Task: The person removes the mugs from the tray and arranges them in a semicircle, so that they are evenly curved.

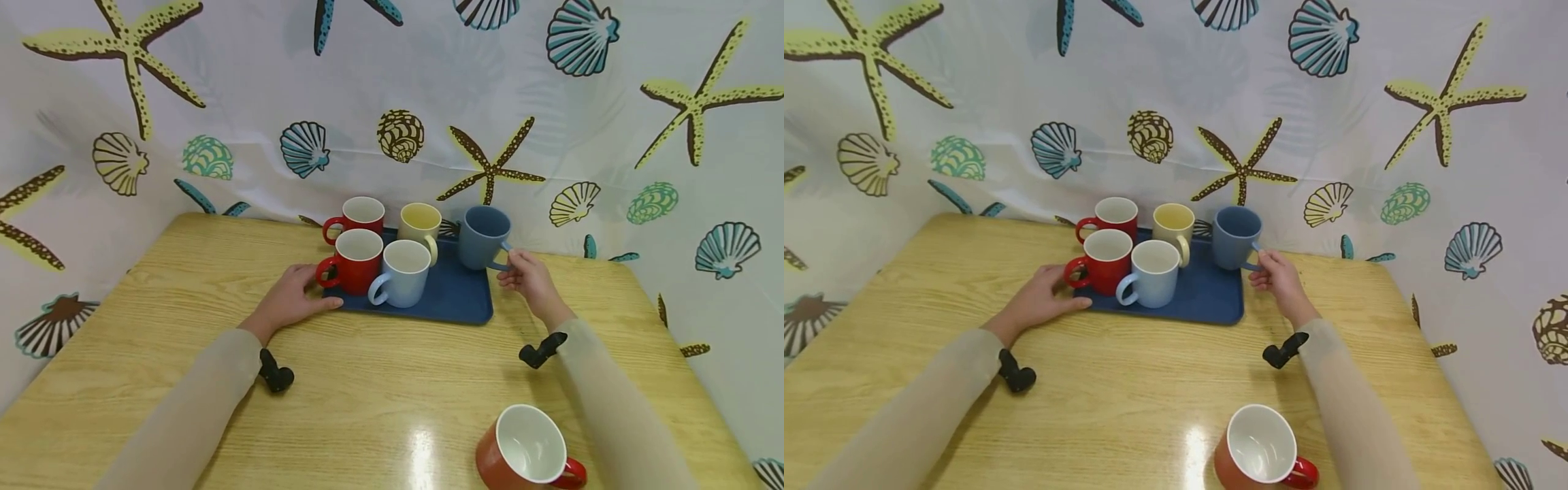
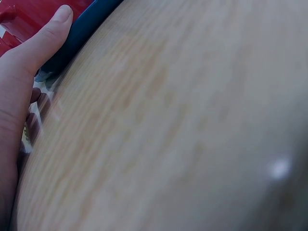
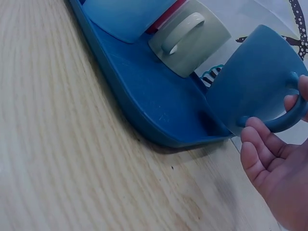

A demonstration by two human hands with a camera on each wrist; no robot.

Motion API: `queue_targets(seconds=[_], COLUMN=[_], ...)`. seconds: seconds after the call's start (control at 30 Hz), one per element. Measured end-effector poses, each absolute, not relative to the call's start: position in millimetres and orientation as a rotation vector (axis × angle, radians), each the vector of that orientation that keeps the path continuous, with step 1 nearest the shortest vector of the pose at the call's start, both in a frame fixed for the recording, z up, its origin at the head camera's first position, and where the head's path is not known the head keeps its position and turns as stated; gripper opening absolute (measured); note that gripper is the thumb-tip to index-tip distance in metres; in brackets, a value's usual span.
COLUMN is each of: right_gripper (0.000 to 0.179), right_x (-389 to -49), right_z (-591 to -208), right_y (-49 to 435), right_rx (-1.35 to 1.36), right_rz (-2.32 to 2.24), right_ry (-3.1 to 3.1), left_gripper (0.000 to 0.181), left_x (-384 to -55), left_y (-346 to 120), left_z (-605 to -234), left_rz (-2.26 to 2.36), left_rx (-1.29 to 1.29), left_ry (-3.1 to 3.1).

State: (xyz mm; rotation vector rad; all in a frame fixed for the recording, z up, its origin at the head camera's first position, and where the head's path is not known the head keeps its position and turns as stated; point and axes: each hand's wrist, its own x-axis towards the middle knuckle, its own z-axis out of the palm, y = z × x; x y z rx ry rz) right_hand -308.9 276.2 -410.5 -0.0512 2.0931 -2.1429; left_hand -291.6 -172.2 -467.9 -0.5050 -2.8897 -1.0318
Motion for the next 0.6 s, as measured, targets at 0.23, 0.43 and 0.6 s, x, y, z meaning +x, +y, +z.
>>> queue_targets(seconds=[0.23,0.43,0.6], right_gripper=[0.026,0.027,0.027], right_x=[-299.3,-287.3,-276.4], right_z=[-411.6,-413.0,-412.6], right_y=[282.8,288.7,294.2], right_rx=[-0.08,-0.136,-0.154], right_rz=[-2.172,-2.156,-2.143], right_ry=[2.053,2.065,2.021], left_gripper=[0.086,0.085,0.085], left_x=[-291.5,-291.9,-293.3], left_y=[-172.2,-171.6,-172.0], left_z=[-467.6,-469.1,-470.6], left_rz=[-1.017,-1.023,-1.007], left_rx=[-0.485,-0.481,-0.485], left_ry=[-2.907,-2.898,-2.892])
